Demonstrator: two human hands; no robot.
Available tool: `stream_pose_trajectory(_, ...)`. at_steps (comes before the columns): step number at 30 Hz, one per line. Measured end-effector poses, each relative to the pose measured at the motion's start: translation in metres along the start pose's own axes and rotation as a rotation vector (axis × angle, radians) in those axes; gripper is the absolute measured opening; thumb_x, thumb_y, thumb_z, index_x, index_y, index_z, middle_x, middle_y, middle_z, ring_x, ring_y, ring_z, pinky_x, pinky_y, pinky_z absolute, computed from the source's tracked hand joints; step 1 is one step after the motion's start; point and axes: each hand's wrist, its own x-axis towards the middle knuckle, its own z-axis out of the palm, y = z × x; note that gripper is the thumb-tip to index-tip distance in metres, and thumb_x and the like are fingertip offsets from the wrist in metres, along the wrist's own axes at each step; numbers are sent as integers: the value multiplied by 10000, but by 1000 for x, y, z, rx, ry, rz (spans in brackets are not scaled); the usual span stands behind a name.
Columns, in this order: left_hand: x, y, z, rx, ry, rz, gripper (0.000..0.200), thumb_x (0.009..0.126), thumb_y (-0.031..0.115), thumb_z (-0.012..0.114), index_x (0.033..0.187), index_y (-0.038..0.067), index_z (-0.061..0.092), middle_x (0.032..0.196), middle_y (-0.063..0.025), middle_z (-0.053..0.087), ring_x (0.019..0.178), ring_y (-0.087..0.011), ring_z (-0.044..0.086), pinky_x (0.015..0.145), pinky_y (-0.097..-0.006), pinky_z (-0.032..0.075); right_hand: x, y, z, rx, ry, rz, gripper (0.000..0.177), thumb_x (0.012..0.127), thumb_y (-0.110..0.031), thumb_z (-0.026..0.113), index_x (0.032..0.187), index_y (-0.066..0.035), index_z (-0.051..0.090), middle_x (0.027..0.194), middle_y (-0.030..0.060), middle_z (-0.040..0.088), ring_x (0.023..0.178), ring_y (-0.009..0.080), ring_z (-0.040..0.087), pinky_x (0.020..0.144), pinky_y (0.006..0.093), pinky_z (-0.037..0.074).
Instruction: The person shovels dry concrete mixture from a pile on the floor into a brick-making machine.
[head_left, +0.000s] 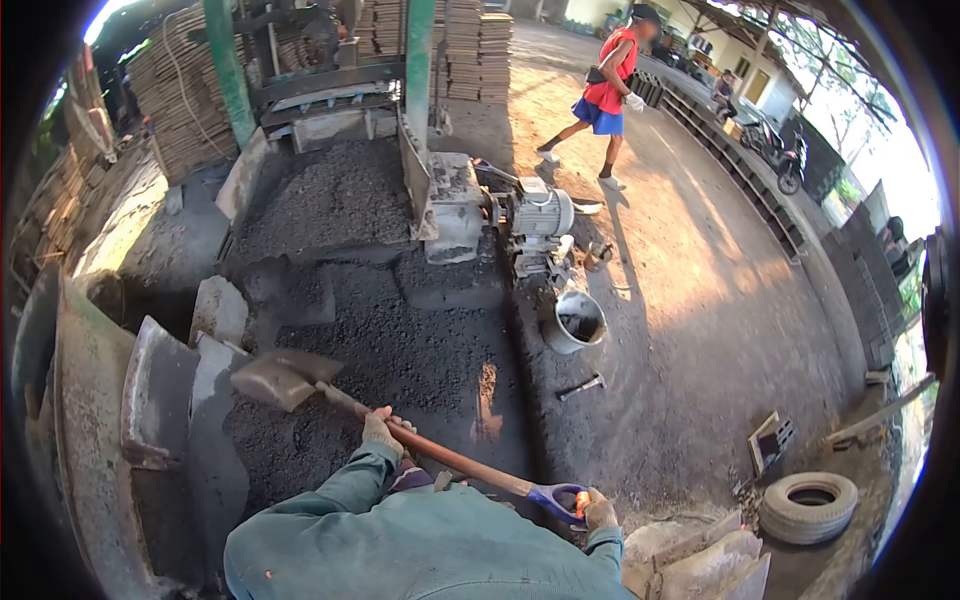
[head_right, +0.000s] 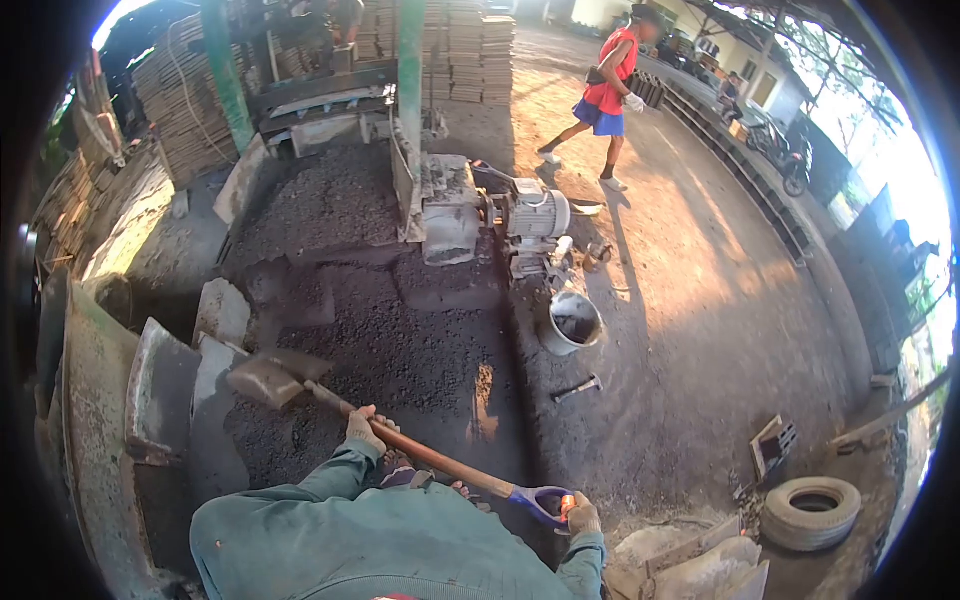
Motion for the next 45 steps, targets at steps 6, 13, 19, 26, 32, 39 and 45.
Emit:
stream_pose_trajectory(6, 8, -6, 38, 129, -353, -3, 136, 847, 145, 619, 833, 149, 484, 690, -53, 525, 596, -270, 530, 704, -530, 479, -6, 60, 0, -26, -29, 6, 333, 900, -75, 689, 1227, -12, 667, 974, 126, 726, 755, 239, 709, 669, 399, 592)
stream_pose_trajectory(13, -28, -16, 84, 205, -656, -89, 188, 855, 144, 663, 754, 145, 503, 698, -29, 526, 609, -243, 551, 697, -498, 513, -62, 38, 25, -505, 219, 107, 295, 847, -171, 699, 1102, -26, 719, 993, 142, 743, 933, 274, 702, 769, 435, 563)
stream_pose_trajectory(19, -21, -18, 99, 163, -803, -165, 126, 874, 154, 667, 777, 137, 589, 714, -58, 601, 640, -278, 616, 707, -510, 529, -48, 54, 46, -82, 130, 108, 269, 846, -179, 698, 1069, -30, 717, 943, 150, 739, 869, 287, 707, 728, 447, 580)
stream_pose_trajectory(26, -49, 36, 166, 246, -709, -54, 171, 884, 150, 631, 793, 130, 488, 694, -59, 573, 580, -271, 602, 684, -508, 527, -79, 28, 24, 778, -169, 133, 224, 848, -185, 690, 1019, -41, 706, 843, 151, 721, 740, 302, 701, 641, 457, 600)
stream_pose_trajectory(32, 4, 66, 185, 187, -758, -55, 171, 868, 195, 666, 889, 161, 500, 692, -39, 568, 533, -260, 557, 634, -496, 510, -151, -65, 44, 865, -215, 61, 162, 862, -189, 675, 959, -60, 669, 656, 103, 652, 501, 279, 629, 471, 415, 579)
stream_pose_trajectory(39, -10, 66, 181, 197, -680, 0, 209, 881, 236, 709, 874, 171, 510, 709, -36, 574, 552, -236, 575, 620, -476, 523, -139, -38, 46, 860, -216, 62, 141, 863, -182, 668, 943, -67, 655, 663, 112, 646, 530, 283, 629, 497, 428, 576)
stream_pose_trajectory(45, -7, 56, 182, 211, -459, 117, 294, 876, 308, 752, 857, 157, 500, 689, -30, 573, 546, -215, 578, 552, -416, 536, -142, -40, 50, 817, -146, 183, 132, 847, -195, 663, 911, -86, 626, 678, 98, 612, 546, 274, 601, 507, 413, 554)
